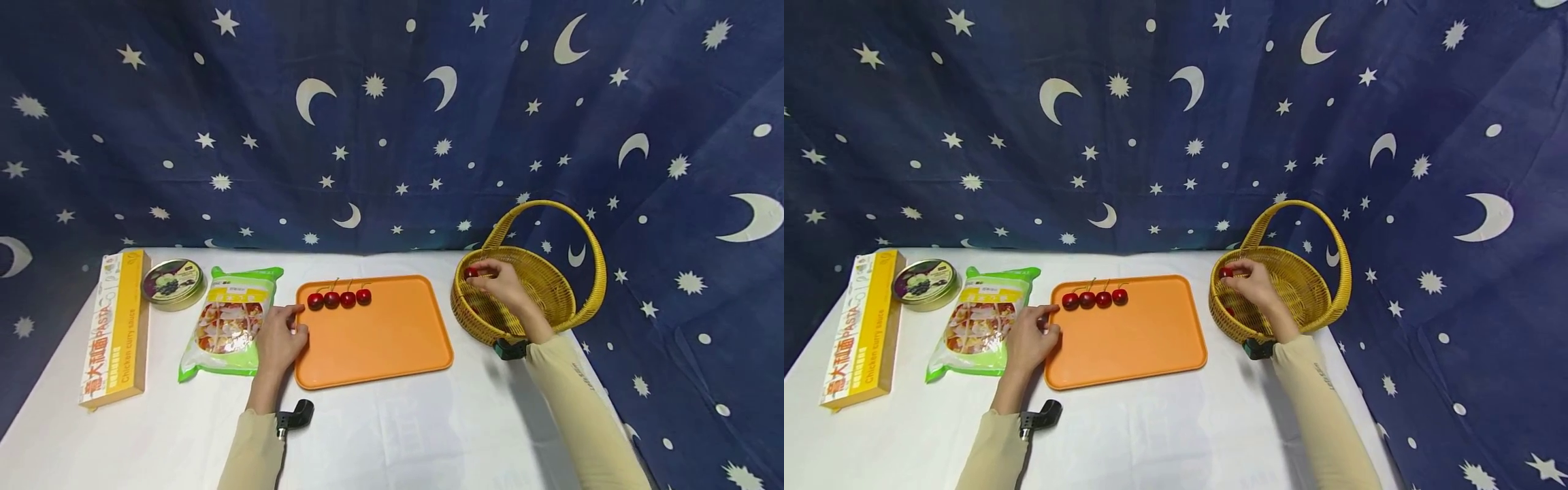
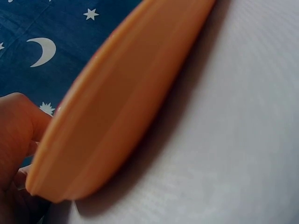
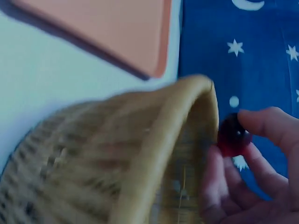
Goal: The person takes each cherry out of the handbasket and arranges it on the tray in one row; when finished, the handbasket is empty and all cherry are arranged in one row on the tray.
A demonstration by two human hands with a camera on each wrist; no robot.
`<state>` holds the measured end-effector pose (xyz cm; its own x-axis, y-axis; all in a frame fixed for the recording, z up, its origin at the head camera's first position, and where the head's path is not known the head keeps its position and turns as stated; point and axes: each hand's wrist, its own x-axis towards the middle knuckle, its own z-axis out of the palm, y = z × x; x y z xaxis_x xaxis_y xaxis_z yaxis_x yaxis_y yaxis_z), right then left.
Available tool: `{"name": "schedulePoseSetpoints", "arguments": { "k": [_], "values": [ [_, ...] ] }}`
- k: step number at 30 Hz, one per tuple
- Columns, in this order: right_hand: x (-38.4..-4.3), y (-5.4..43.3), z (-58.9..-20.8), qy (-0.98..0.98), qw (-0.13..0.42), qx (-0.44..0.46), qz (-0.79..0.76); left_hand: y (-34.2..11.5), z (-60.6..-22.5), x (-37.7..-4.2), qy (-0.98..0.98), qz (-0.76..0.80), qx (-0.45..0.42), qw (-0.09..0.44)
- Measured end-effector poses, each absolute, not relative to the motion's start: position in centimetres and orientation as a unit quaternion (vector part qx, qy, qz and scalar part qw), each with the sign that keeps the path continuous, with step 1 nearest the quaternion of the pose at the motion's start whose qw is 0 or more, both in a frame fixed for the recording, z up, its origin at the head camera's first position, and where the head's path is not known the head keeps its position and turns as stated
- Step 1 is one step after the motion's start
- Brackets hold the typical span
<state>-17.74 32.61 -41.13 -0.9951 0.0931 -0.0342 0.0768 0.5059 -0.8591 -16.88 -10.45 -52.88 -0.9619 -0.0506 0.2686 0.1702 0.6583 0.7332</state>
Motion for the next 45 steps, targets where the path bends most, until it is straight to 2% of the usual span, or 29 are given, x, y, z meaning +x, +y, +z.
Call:
{"name": "schedulePoseSetpoints", "arguments": {
  "k": [5,8,19,24,30,38,45],
  "values": [
    [-18.8,30.6,-41.4,-0.863,0.079,-0.016,0.499,-10.3,-52.8,-17.2,-0.898,-0.415,-0.039,0.141],
    [-19.4,29.0,-42.1,-0.863,0.089,-0.001,0.498,-10.2,-52.9,-17.2,-0.897,-0.415,-0.043,0.147],
    [-20.1,22.1,-46.2,-0.876,0.045,0.037,0.479,-10.3,-53.1,-16.4,-0.903,-0.408,-0.039,0.129],
    [-20.7,20.1,-47.6,-0.883,0.004,0.049,0.467,-10.5,-52.9,-16.5,-0.902,-0.406,-0.037,0.139],
    [-21.1,18.9,-48.9,-0.885,-0.027,0.064,0.460,-10.5,-52.9,-16.5,-0.900,-0.407,-0.034,0.149],
    [-21.6,18.4,-48.9,-0.869,-0.020,0.103,0.484,-10.5,-53.0,-16.7,-0.896,-0.413,-0.035,0.158],
    [-22.3,17.7,-49.2,-0.882,-0.043,0.070,0.464,-10.7,-53.0,-16.7,-0.900,-0.405,-0.034,0.155]
  ]
}}
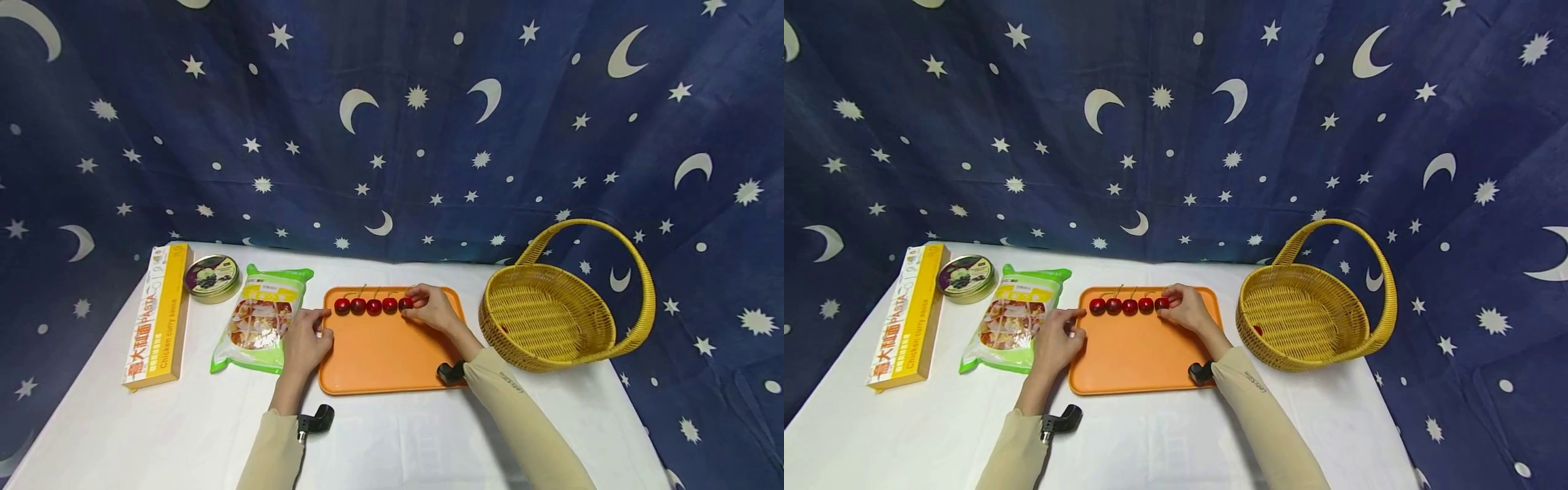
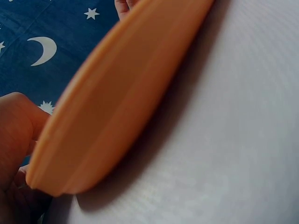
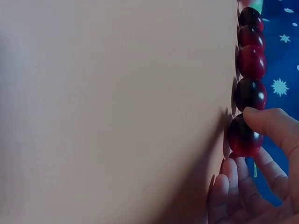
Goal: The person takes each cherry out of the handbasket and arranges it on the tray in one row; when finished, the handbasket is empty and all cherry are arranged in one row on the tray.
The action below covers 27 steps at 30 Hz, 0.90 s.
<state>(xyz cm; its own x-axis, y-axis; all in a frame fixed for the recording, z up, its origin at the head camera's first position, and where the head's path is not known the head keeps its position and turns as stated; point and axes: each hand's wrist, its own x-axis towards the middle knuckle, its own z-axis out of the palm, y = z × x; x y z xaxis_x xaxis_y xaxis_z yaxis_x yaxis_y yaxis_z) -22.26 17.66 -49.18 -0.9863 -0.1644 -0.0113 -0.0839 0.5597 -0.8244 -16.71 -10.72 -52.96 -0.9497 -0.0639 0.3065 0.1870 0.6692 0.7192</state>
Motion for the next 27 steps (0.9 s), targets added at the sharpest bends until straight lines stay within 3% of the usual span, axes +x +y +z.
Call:
{"name": "schedulePoseSetpoints", "arguments": {
  "k": [13,24,27],
  "values": [
    [-22.1,17.7,-49.0,0.866,0.047,-0.061,-0.493,-10.6,-53.0,-16.6,-0.901,-0.404,-0.030,0.153],
    [-21.9,21.3,-45.7,0.871,0.022,-0.040,-0.489,-10.5,-53.1,-16.6,-0.900,-0.404,-0.030,0.160],
    [-21.7,21.5,-45.8,0.873,0.036,-0.050,-0.484,-10.4,-53.1,-16.6,-0.898,-0.408,-0.031,0.161]
  ]
}}
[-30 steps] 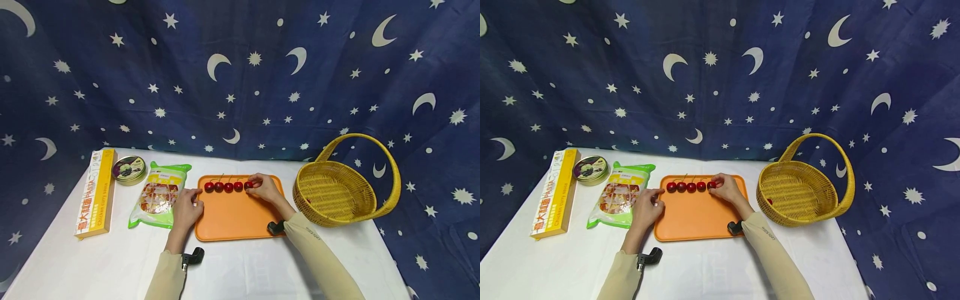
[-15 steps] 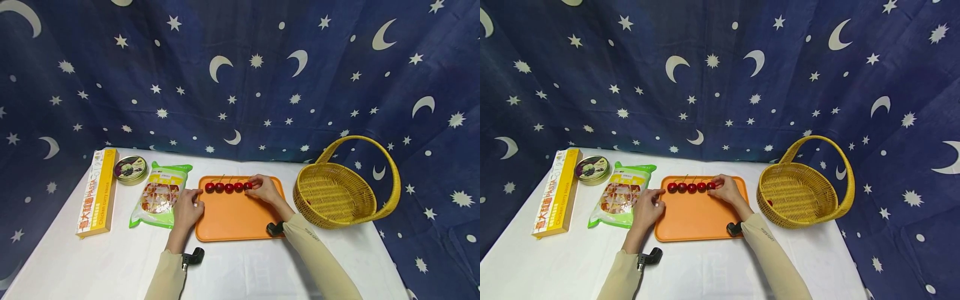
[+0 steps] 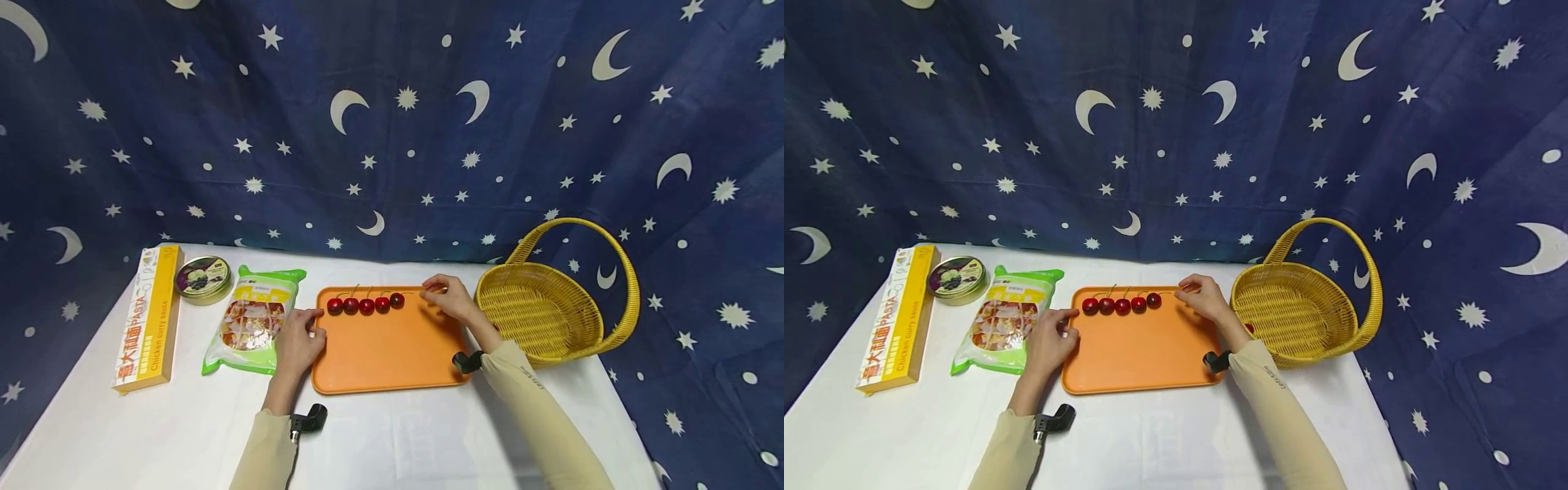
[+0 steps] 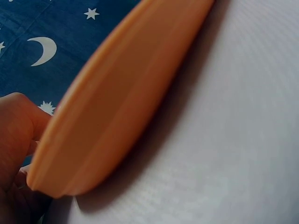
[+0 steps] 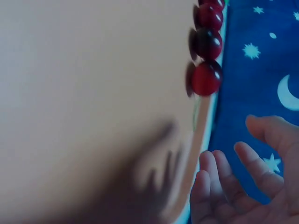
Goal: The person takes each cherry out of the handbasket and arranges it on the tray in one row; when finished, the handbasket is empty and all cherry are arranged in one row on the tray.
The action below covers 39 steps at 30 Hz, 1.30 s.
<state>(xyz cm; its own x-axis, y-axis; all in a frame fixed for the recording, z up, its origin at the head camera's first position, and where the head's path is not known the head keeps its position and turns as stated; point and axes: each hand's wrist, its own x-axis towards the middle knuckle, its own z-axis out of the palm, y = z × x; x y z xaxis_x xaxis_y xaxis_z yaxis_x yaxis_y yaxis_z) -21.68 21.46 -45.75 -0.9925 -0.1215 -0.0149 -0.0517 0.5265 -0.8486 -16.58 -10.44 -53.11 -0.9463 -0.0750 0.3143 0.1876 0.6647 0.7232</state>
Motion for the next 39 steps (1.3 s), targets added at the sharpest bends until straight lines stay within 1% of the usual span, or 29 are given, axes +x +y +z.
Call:
{"name": "schedulePoseSetpoints", "arguments": {
  "k": [2,5,12,18,24,28,39],
  "values": [
    [-21.8,20.9,-46.2,0.874,0.057,-0.061,-0.479,-10.6,-53.1,-16.6,-0.898,-0.408,-0.032,0.161],
    [-22.1,19.9,-47.0,0.884,0.071,-0.076,-0.457,-10.7,-53.1,-16.6,-0.899,-0.407,-0.035,0.160],
    [-22.5,18.0,-47.9,0.892,0.056,-0.115,-0.434,-10.5,-53.2,-16.5,-0.896,-0.409,-0.040,0.166],
    [-22.5,18.1,-48.1,0.883,0.057,-0.119,-0.450,-10.4,-53.2,-16.6,-0.895,-0.413,-0.039,0.160],
    [-22.8,18.2,-48.4,0.872,0.081,-0.131,-0.465,-10.6,-53.3,-16.7,-0.896,-0.405,-0.037,0.176],
    [-22.8,18.1,-48.5,0.868,0.099,-0.122,-0.472,-10.6,-53.3,-16.6,-0.895,-0.406,-0.037,0.180],
    [-22.7,18.3,-48.3,0.852,0.104,-0.116,-0.499,-10.6,-53.1,-16.6,-0.897,-0.409,-0.034,0.162]
  ]
}}
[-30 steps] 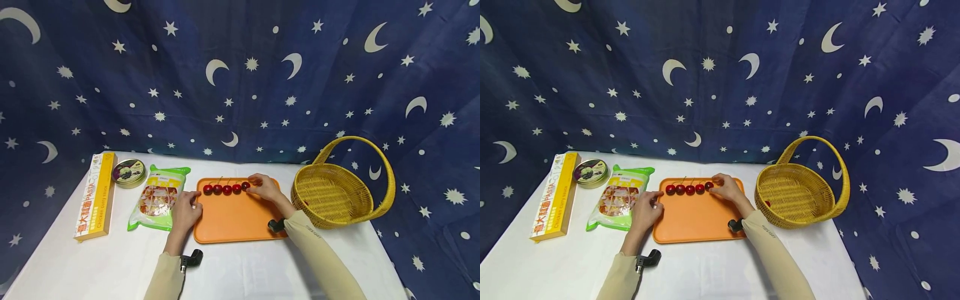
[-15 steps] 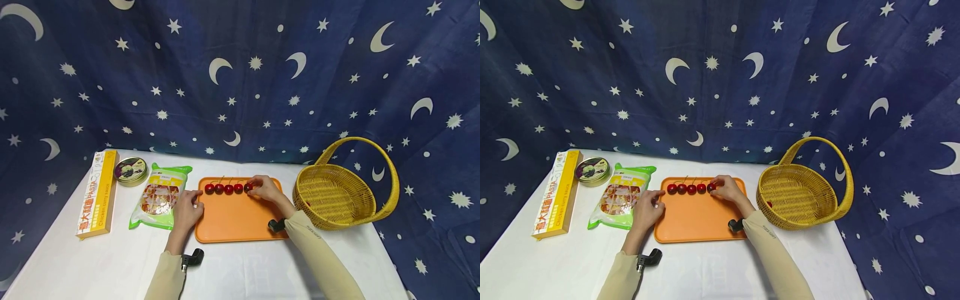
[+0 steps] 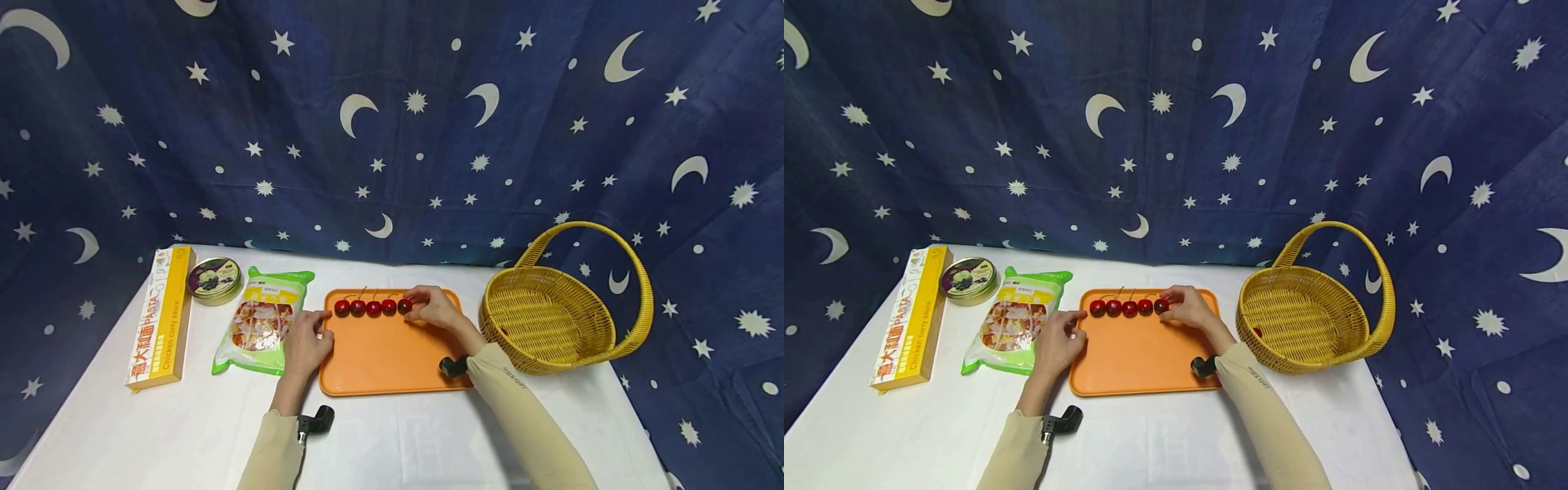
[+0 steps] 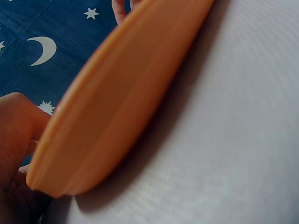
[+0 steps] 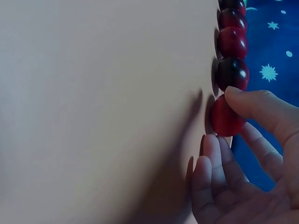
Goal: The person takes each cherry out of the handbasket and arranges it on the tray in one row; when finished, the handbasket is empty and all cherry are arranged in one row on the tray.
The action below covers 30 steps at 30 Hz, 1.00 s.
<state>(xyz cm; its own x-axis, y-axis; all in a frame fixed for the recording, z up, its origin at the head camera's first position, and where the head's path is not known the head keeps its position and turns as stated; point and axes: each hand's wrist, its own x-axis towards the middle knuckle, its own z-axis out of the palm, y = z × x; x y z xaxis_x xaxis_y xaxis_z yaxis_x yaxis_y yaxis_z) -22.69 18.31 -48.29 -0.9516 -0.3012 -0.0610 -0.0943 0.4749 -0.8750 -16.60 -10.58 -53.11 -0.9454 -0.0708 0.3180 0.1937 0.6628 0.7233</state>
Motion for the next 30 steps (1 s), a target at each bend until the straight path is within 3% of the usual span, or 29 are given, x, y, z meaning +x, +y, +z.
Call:
{"name": "schedulePoseSetpoints", "arguments": {
  "k": [11,19,30],
  "values": [
    [-22.7,19.0,-48.0,0.842,0.104,-0.120,-0.516,-10.5,-53.1,-16.6,-0.899,-0.408,-0.030,0.154],
    [-23.0,21.3,-45.0,0.868,0.057,-0.148,-0.470,-10.5,-53.5,-16.5,-0.896,-0.406,-0.032,0.175],
    [-22.0,29.8,-40.1,0.889,0.058,-0.059,-0.450,-10.6,-53.5,-16.7,-0.899,-0.401,-0.034,0.171]
  ]
}}
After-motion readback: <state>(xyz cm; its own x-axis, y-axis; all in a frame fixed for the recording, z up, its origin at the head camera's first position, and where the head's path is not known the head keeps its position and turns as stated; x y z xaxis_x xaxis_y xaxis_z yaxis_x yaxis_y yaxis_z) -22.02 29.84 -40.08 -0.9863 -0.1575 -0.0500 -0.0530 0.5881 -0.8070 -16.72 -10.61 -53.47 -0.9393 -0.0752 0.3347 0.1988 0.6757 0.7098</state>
